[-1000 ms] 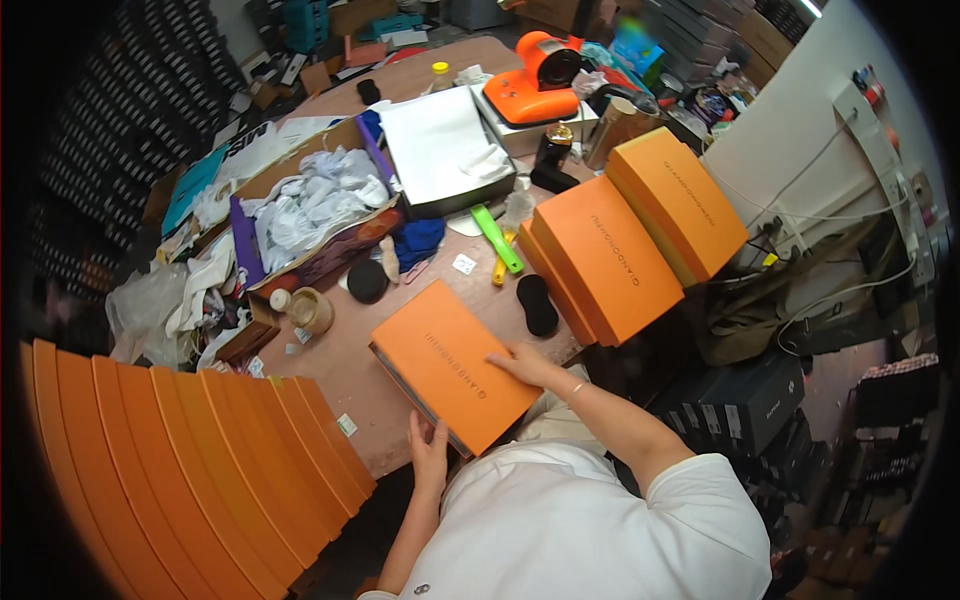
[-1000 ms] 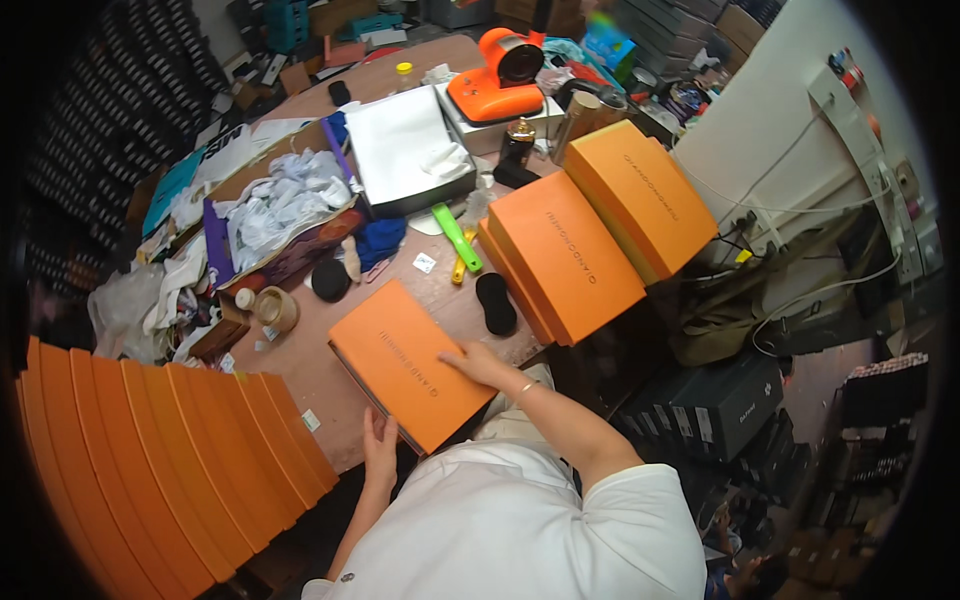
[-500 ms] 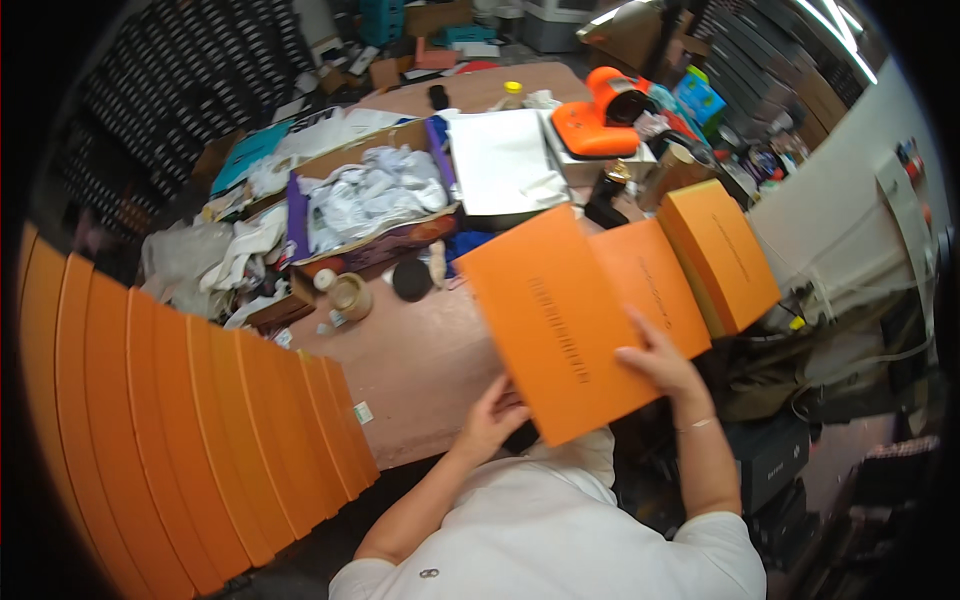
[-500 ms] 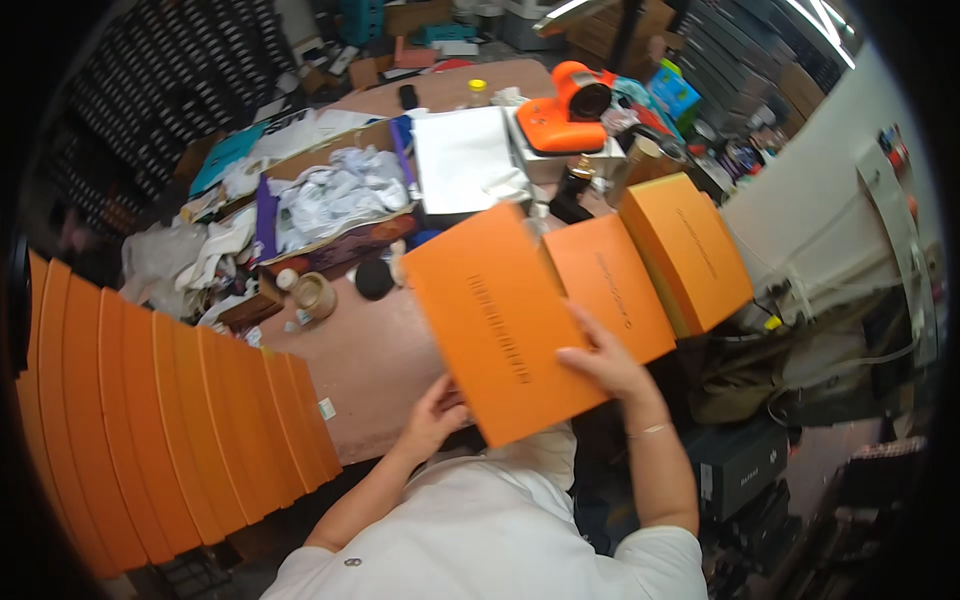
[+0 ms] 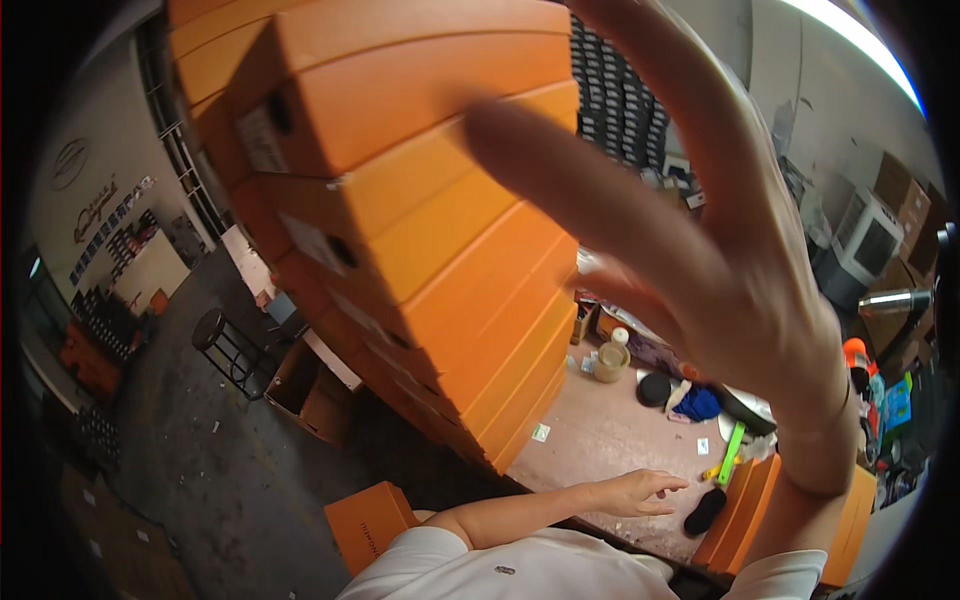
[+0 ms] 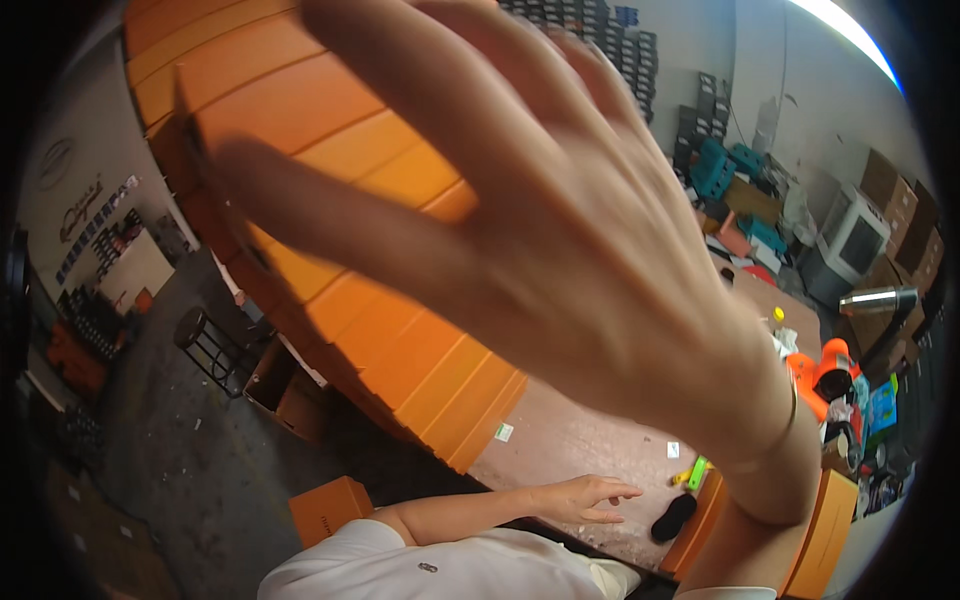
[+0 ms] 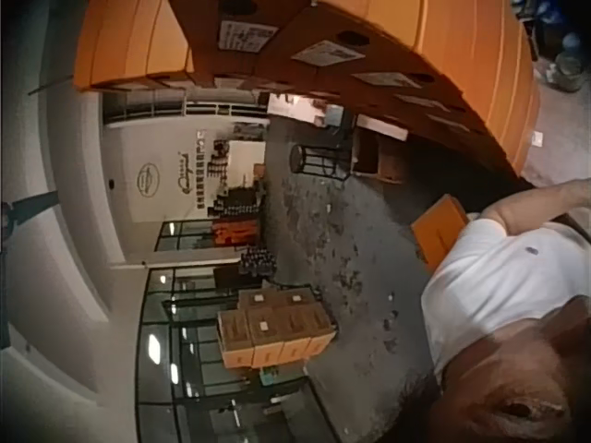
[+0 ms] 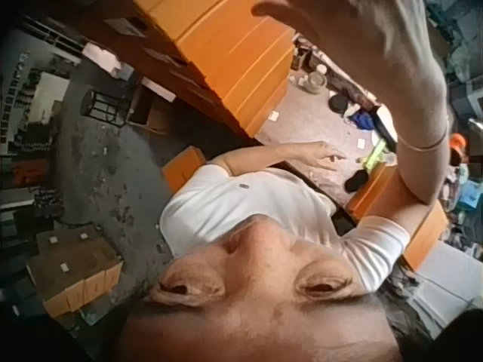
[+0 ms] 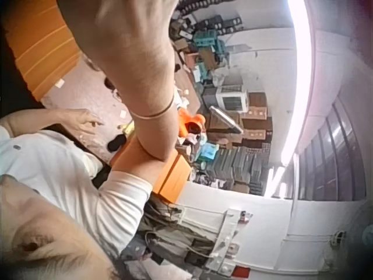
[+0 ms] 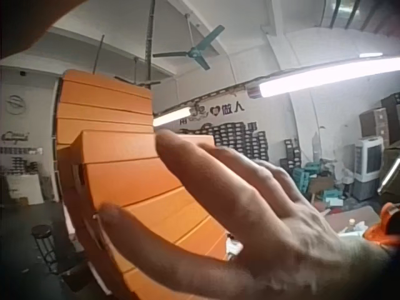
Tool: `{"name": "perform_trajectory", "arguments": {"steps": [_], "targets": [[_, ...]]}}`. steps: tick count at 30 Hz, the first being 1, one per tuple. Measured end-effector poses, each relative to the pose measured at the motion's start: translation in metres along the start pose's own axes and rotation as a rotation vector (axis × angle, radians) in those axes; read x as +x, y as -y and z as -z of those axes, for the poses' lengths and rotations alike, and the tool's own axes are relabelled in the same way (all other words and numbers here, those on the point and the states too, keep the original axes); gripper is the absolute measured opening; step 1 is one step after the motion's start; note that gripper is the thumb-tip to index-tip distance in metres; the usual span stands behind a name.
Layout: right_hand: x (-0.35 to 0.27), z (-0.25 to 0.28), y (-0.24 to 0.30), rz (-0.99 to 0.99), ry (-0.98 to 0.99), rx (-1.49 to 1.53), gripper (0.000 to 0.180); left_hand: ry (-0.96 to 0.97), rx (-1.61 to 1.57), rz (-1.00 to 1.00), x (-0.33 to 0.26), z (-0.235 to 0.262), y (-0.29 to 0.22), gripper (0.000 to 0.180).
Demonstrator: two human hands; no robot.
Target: Checking and packing a pair of black high-heeled shoes into a box.
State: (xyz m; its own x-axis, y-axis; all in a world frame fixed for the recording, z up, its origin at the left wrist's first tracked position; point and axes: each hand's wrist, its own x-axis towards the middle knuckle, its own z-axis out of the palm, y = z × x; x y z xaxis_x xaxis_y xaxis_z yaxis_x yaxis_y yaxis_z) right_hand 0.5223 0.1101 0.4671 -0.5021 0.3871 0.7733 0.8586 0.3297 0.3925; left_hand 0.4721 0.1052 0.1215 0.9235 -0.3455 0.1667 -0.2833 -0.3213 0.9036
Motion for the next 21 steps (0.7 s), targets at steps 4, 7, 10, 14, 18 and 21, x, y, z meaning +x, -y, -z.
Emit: {"name": "perform_trajectory", "arguments": {"steps": [4, 7, 10, 14, 18, 21], "targets": [[0.136, -0.013, -0.013, 0.333, 0.157, -0.024, 0.066, -0.043, 0.079, 0.077, -0.017, 0.011, 0.007, 0.054], [0.154, 0.006, -0.001, 0.256, 0.476, 0.051, 0.074, -0.059, 0.088, 0.083, -0.024, 0.016, 0.013, 0.052], [0.133, -0.028, -0.017, 0.354, 0.229, -0.158, 0.08, -0.1, 0.071, 0.091, -0.037, 0.021, 0.022, 0.05], [0.095, -0.025, -0.043, 0.307, 0.008, -0.338, 0.093, -0.157, 0.071, 0.001, -0.016, 0.041, -0.01, 0.045], [0.003, 0.019, -0.053, 0.056, -0.067, -0.229, 0.105, -0.401, -0.154, -0.191, -0.004, 0.072, -0.042, 0.046], [-0.091, 0.044, -0.019, -0.207, -0.18, -0.243, 0.094, -0.617, -0.378, -0.424, 0.0, 0.094, -0.054, 0.056]]}}
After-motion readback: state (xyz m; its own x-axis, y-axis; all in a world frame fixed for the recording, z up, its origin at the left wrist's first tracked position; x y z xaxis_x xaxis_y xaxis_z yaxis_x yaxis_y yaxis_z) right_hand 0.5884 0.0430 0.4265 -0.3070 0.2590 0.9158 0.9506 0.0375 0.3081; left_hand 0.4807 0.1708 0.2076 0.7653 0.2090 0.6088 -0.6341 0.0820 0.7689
